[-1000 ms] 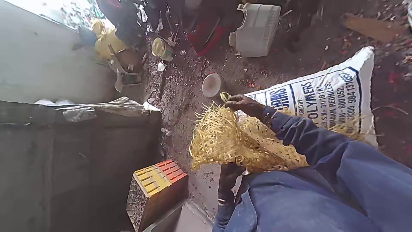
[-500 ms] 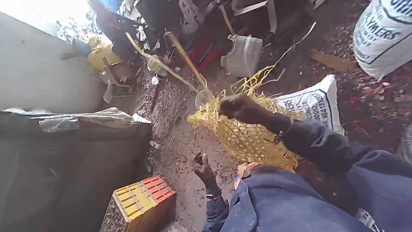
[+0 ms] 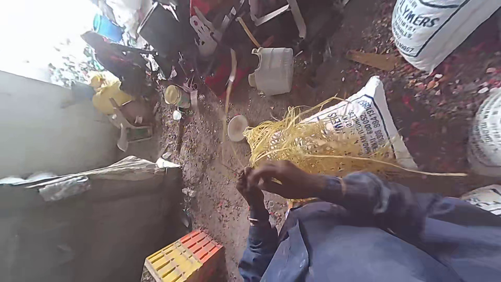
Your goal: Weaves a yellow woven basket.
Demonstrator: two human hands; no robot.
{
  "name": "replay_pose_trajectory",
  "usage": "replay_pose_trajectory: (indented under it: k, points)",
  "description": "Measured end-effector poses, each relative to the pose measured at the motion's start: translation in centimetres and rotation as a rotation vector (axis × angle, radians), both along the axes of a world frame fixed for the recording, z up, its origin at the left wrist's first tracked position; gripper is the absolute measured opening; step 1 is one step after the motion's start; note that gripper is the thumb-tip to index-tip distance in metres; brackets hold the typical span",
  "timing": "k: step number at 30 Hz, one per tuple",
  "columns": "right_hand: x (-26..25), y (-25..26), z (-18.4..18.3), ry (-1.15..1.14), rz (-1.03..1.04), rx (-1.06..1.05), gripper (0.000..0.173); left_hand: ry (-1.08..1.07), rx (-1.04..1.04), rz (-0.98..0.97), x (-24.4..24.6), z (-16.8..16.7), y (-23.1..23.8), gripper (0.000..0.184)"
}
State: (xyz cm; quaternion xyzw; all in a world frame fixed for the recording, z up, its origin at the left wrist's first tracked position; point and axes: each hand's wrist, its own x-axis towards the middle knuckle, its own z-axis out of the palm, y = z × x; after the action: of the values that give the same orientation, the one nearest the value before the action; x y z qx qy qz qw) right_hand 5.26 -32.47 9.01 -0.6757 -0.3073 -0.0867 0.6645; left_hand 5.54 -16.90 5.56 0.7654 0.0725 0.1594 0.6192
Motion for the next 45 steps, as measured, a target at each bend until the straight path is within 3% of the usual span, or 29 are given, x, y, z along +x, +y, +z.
replay_pose_trajectory:
  k: [2, 4, 7, 11, 13, 16, 19, 25, 28, 31, 33, 36, 42, 45]
  points:
    - [-2.4, -3.0, -2.7, -0.045, 0.118, -0.017, 0.023, 0.054, -0.128, 0.021, 0.7, 1.0, -0.5, 0.033]
    - [-4.3, -5.5, -6.6, 0.082, 0.199, -0.157, 0.026, 0.101, -0.215, 0.084, 0.9, 2.1, -1.0, 0.039]
    - [-3.6, -7.9, -11.0, 0.296, 0.038, -0.372, 0.023, 0.084, -0.258, 0.104, 0.7, 3.7, -1.8, 0.042]
    - [2.2, -9.0, -12.0, 0.277, -0.265, -0.409, 0.035, 0.027, -0.248, 0.014, 0.3, 4.9, -2.2, 0.047]
    - [5.4, -9.0, -11.9, 0.254, -0.276, -0.466, 0.043, 0.006, -0.235, 0.006, 0.3, 5.7, -2.2, 0.048]
    - [8.0, -9.7, -13.0, 0.421, -0.277, -0.638, 0.055, -0.027, -0.213, 0.051, 0.3, 7.6, -1.8, 0.051]
    - [8.5, -11.7, -14.6, 0.719, -0.238, -0.557, 0.065, -0.081, -0.214, 0.122, 0.0, 8.9, -0.4, 0.046]
    - [4.2, -13.2, -14.5, 1.01, 0.096, -0.215, 0.055, -0.122, -0.355, 0.168, 0.3, 8.2, 3.4, 0.048]
    - [1.3, -13.3, -13.5, 0.944, 0.108, -0.024, 0.038, -0.099, -0.349, 0.262, 0.9, 8.1, 3.8, 0.046]
    - [-1.4, -15.5, -11.6, 0.766, -0.073, 0.148, 0.024, -0.054, -0.342, 0.393, 1.5, 7.4, 4.3, 0.042]
    - [-2.8, -17.2, -11.1, 0.557, -0.114, 0.115, 0.014, -0.012, -0.358, 0.421, 1.5, 7.0, 4.1, 0.04]
    - [-5.0, -18.4, -10.3, 0.489, -0.108, -0.046, 0.009, 0.018, -0.409, 0.381, 1.3, 6.0, 3.2, 0.041]
    - [-8.4, -18.1, -14.5, 0.688, -0.241, -0.017, 0.024, 0.078, -0.37, 0.268, -0.3, 6.0, 0.2, 0.045]
    - [-8.4, -17.5, -13.4, 0.923, -0.336, -0.025, 0.04, 0.05, -0.358, 0.227, -0.8, 6.5, -0.7, 0.047]
